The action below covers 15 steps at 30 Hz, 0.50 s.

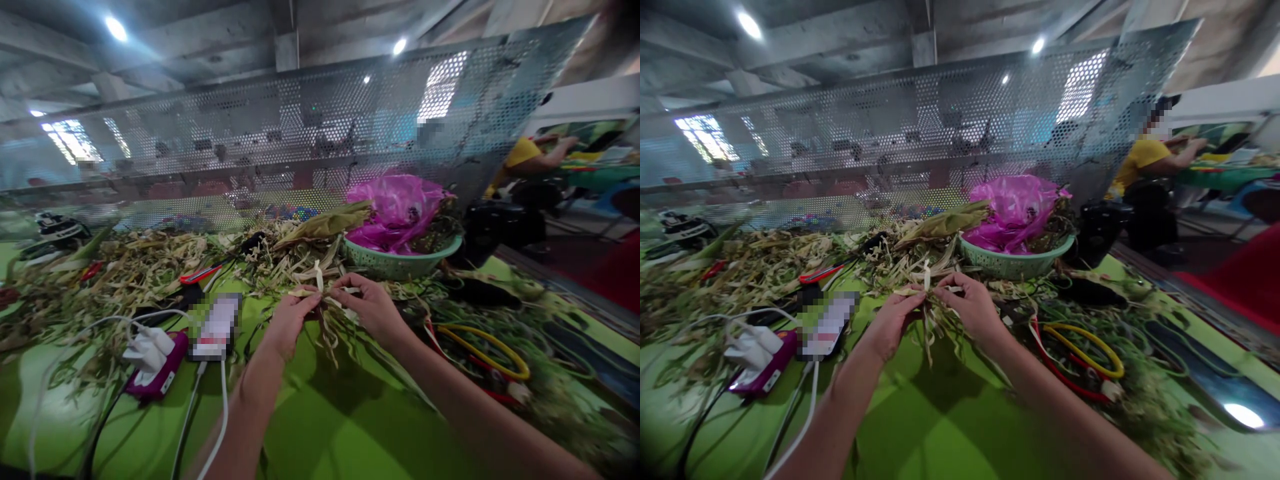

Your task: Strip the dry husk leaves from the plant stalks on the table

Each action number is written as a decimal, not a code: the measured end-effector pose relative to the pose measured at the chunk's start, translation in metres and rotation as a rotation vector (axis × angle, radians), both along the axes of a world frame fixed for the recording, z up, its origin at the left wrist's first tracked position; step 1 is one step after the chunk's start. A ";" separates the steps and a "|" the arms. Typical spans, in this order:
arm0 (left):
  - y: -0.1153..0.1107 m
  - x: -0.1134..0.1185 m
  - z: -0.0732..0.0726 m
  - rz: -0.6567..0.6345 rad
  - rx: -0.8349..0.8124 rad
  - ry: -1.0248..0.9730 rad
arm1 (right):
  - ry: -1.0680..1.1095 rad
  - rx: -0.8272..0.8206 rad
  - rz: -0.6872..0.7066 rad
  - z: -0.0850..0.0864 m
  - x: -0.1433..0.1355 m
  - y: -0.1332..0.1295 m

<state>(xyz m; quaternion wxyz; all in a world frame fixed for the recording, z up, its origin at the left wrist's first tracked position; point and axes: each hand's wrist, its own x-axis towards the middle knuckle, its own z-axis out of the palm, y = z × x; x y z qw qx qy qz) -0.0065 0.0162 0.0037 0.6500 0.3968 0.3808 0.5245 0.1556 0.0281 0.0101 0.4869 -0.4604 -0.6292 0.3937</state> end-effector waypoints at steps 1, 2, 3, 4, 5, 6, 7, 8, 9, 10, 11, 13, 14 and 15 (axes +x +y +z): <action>0.000 0.000 0.000 0.001 0.003 0.004 | -0.009 -0.001 -0.023 0.001 0.000 0.000; -0.001 0.001 -0.001 0.000 -0.001 0.004 | -0.010 -0.005 -0.035 0.001 0.000 0.000; -0.001 0.001 -0.001 -0.004 -0.014 0.003 | -0.003 -0.011 -0.034 0.000 0.000 0.000; -0.001 0.002 -0.001 -0.008 -0.028 0.001 | 0.005 -0.016 -0.024 0.000 0.000 0.001; -0.001 0.002 -0.002 -0.009 -0.041 0.002 | 0.013 -0.019 -0.011 -0.001 0.000 0.001; -0.001 0.003 -0.002 -0.011 -0.045 0.002 | 0.016 -0.017 0.001 -0.003 -0.001 0.002; -0.001 0.003 -0.003 -0.017 -0.042 0.001 | 0.013 -0.009 0.009 -0.004 -0.001 0.002; 0.000 0.003 -0.004 -0.028 -0.033 -0.003 | 0.007 0.004 0.009 -0.006 -0.002 0.002; 0.000 0.003 -0.005 -0.043 -0.021 -0.007 | -0.001 0.019 0.004 -0.007 -0.003 0.003; 0.001 0.003 -0.005 -0.061 -0.010 -0.011 | -0.007 0.028 -0.006 -0.009 -0.003 0.002; 0.002 0.002 -0.006 -0.078 -0.001 -0.012 | -0.007 0.030 -0.018 -0.010 -0.004 0.002; 0.002 0.001 -0.007 -0.096 0.020 0.001 | 0.011 0.007 -0.034 -0.011 -0.005 0.001; 0.002 0.001 -0.007 -0.103 0.033 0.016 | 0.027 -0.015 -0.036 -0.011 -0.006 0.001; 0.003 0.000 -0.007 -0.114 0.046 0.035 | 0.043 -0.036 -0.041 -0.010 -0.006 0.001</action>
